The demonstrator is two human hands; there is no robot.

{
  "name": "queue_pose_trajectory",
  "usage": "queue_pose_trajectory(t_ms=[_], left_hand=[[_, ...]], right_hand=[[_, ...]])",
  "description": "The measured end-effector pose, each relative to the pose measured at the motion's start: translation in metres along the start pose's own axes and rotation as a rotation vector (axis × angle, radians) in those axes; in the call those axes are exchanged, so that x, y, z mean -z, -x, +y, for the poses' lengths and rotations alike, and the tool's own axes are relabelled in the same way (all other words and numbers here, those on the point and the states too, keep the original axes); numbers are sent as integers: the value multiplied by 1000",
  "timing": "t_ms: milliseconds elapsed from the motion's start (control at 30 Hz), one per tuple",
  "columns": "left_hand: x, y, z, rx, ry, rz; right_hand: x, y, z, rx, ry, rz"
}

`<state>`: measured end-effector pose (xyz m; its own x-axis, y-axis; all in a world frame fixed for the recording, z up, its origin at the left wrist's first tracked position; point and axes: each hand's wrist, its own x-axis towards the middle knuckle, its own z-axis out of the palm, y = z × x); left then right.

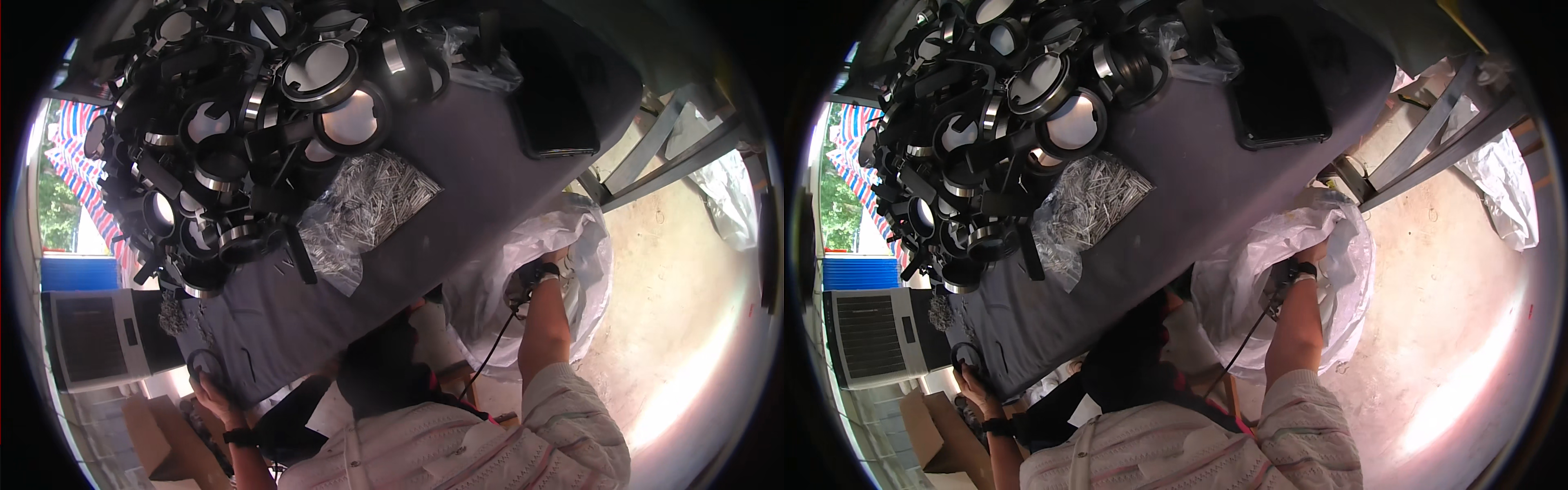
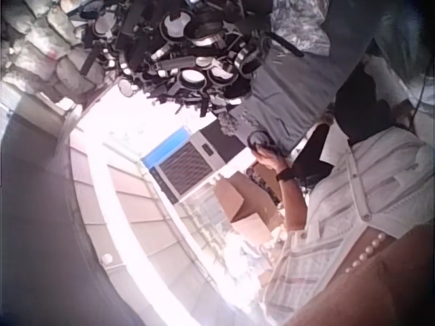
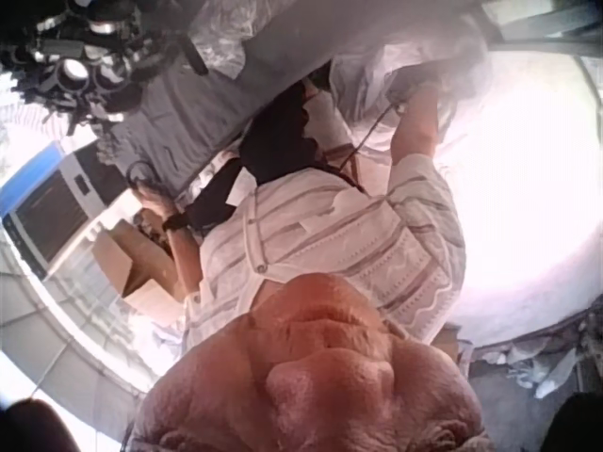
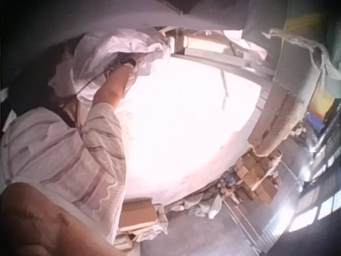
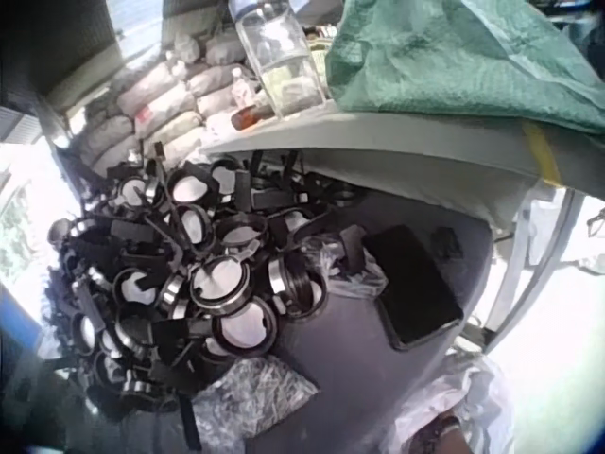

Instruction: The person assembles light fixtures by hand by fitting a glass lens and a rubber gasket into a metal ring. They secure the assembly with a metal clip and place the finished unit into a cardboard box.

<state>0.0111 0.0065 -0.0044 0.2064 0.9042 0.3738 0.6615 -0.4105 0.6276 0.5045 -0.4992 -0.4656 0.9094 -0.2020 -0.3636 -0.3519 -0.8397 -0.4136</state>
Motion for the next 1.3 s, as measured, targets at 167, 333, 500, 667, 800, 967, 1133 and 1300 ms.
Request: queue_pose_trajectory(t_ms=[167, 333, 500, 667, 800, 967, 1133, 1300], left_hand=[[-6, -8, -18, 15, -13, -10], [-2, -6, -22, -73, -64, 22], [-12, -3, -10, -185, -53, 57], [-30, -2, 5, -212, 0, 50], [-26, 1, 10, -193, 160, 84], [-19, 4, 7, -91, 417, 106], [-32, 7, 9, -61, 497, 92], [-26, 11, 14, -85, 486, 126]], right_hand=[[23, 16, 18, -129, -463, 262], [97, 103, -40, -29, -144, 231], [131, 156, -63, -65, -867, 316], [148, 195, -45, 51, -1129, 114], [191, 257, -72, 52, -955, 44], [255, 316, -101, 240, -1047, -227], [296, 362, -180, 474, -1336, -529], [281, 417, -286, 496, -1278, -721]])
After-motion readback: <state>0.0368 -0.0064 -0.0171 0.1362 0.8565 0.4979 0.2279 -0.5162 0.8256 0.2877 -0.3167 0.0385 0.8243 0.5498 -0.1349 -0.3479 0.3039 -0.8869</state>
